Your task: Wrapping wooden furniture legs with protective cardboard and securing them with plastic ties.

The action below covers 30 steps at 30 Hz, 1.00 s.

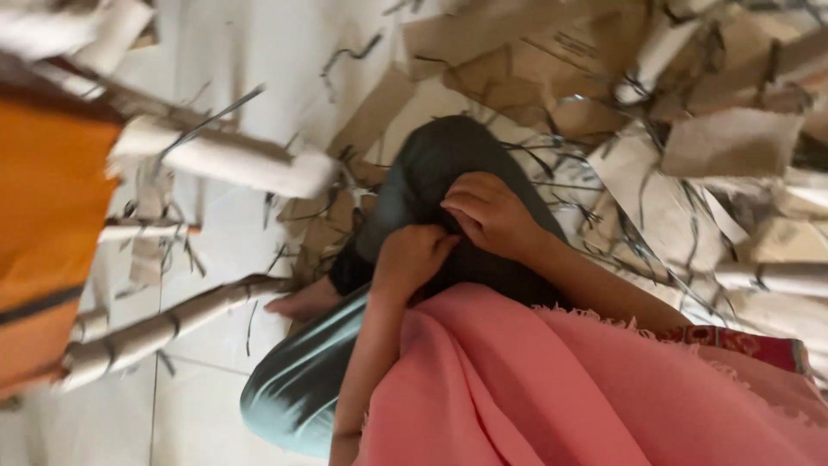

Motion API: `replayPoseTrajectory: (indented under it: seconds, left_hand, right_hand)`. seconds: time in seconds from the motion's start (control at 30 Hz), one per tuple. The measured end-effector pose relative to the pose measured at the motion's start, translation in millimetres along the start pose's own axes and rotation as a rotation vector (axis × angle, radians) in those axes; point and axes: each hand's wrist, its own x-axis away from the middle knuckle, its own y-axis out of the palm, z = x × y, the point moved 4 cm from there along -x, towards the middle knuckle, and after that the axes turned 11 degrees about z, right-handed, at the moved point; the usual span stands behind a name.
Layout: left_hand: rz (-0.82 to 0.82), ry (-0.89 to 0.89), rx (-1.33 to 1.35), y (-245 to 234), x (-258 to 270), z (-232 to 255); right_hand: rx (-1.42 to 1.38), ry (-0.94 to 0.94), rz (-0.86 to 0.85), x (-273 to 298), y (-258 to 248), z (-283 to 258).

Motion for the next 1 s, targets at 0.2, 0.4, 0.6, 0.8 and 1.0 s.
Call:
replayPoseTrajectory:
  seconds: [0.2,0.4,0.6,0.8,1.0]
  left_hand:
    - [-0.101,0.066,-0.138,-4,-51,30]
    - [0.105,0.306,0.144,5,-84,78]
    - [-0.008,0.502,-0.008,60,-106,99]
    - [0.117,0.572,-0.062,85,-107,91]
    - [0.179,0.554,-0.072,97,-110,85]
  right_hand:
    - [-0.021,0.4,0.161,52,-50,55]
    - [0.009,0.669,0.165,103,-60,99]
    - [0.245,0.86,-0.133,167,-60,138]
    - [0.335,0.752,-0.072,155,-51,171]
    - [0.491,0.501,-0.029,82,-6,229]
